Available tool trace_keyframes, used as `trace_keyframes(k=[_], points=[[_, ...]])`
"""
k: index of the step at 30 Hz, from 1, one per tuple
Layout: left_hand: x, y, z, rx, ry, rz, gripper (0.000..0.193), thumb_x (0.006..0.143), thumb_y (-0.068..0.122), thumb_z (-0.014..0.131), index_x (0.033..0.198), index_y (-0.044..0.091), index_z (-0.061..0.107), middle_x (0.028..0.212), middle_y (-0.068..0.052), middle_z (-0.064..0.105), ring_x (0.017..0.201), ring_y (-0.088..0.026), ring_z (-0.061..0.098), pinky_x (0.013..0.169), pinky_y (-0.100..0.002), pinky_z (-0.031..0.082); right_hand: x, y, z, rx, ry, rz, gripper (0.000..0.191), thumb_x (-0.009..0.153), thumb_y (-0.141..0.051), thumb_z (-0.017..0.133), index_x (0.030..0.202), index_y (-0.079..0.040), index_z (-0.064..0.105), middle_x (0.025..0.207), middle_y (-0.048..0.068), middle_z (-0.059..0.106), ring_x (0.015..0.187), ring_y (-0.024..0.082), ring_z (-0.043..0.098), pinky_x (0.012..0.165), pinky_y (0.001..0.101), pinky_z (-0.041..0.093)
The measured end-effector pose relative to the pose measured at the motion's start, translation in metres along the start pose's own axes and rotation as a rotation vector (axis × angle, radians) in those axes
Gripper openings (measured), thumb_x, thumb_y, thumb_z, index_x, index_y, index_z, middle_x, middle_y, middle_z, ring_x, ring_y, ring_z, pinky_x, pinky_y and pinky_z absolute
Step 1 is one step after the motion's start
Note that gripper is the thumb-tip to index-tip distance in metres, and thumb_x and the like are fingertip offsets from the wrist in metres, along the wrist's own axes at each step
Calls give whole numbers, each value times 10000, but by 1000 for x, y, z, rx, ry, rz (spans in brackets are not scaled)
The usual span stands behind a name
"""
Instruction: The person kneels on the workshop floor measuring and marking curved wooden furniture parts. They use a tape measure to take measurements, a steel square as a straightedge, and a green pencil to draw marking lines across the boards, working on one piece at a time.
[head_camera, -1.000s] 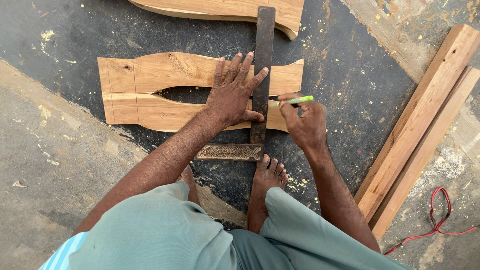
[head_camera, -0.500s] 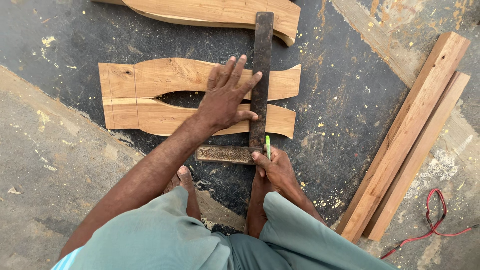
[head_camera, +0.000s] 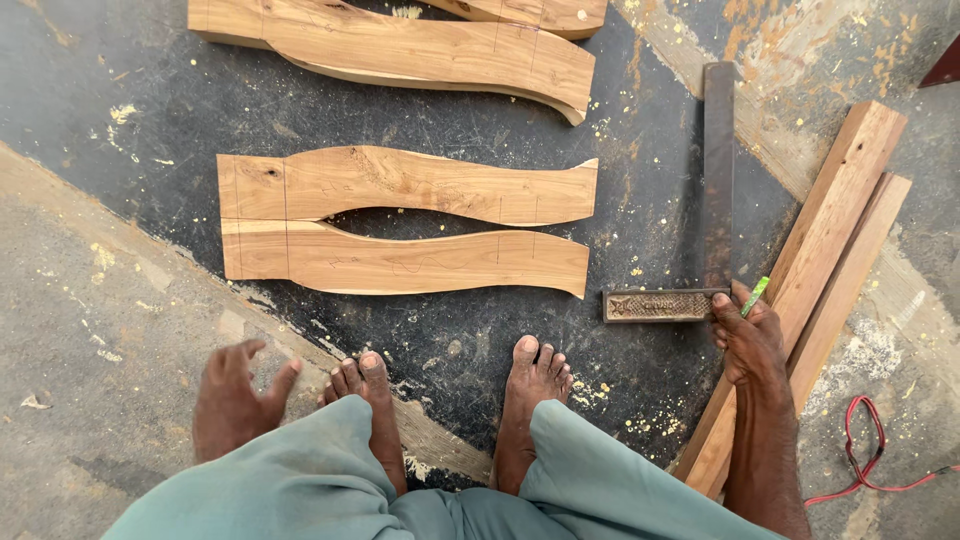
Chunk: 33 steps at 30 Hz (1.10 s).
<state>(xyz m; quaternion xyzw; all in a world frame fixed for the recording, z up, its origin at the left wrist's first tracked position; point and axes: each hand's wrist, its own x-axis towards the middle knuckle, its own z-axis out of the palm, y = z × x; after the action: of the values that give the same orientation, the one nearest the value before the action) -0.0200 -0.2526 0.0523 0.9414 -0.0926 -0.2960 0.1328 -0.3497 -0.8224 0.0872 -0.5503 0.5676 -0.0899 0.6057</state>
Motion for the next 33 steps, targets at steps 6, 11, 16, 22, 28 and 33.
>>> trace_keyframes(k=[6,11,16,22,28,33], points=[[-32,-46,66,39,64,139,638,847,490,767,1405,242,583,1305,-127,571,1230,-311,569,1065,-484,526,15,8,5,-233,280,58,490,918,-180,750,1359,2,634,831,25,702,573,72,479,446,219,406],[-31,-67,80,33,71,105,618,842,460,737,1383,203,587,1245,-147,597,1178,-315,585,1008,-469,528,22,9,6,-417,315,-54,455,982,-203,781,1372,6,675,979,121,696,778,132,613,629,267,496],[-18,-73,68,12,18,79,588,859,422,703,1381,174,592,1187,-151,625,1124,-303,605,973,-455,536,22,7,14,-713,391,-132,379,1006,-206,762,1323,-7,705,1120,182,746,985,235,700,868,405,561],[-24,-80,46,-22,-19,59,556,880,377,662,1378,139,598,1116,-156,658,1059,-289,630,931,-437,546,28,19,13,-968,473,-285,312,1017,-242,759,1235,-20,746,1167,213,707,1048,287,653,887,490,544],[2,-68,40,-217,-183,-69,527,900,331,622,1375,104,604,1046,-160,691,995,-275,656,889,-420,556,18,-8,24,-1132,538,-504,298,1032,-276,771,1090,16,778,936,148,676,788,226,611,656,427,551],[7,-29,-14,-913,-541,-406,506,918,294,588,1373,74,609,987,-164,719,941,-263,676,854,-405,564,13,-92,88,-880,244,-592,427,1203,-303,677,916,4,752,667,39,617,562,108,540,471,313,400]])
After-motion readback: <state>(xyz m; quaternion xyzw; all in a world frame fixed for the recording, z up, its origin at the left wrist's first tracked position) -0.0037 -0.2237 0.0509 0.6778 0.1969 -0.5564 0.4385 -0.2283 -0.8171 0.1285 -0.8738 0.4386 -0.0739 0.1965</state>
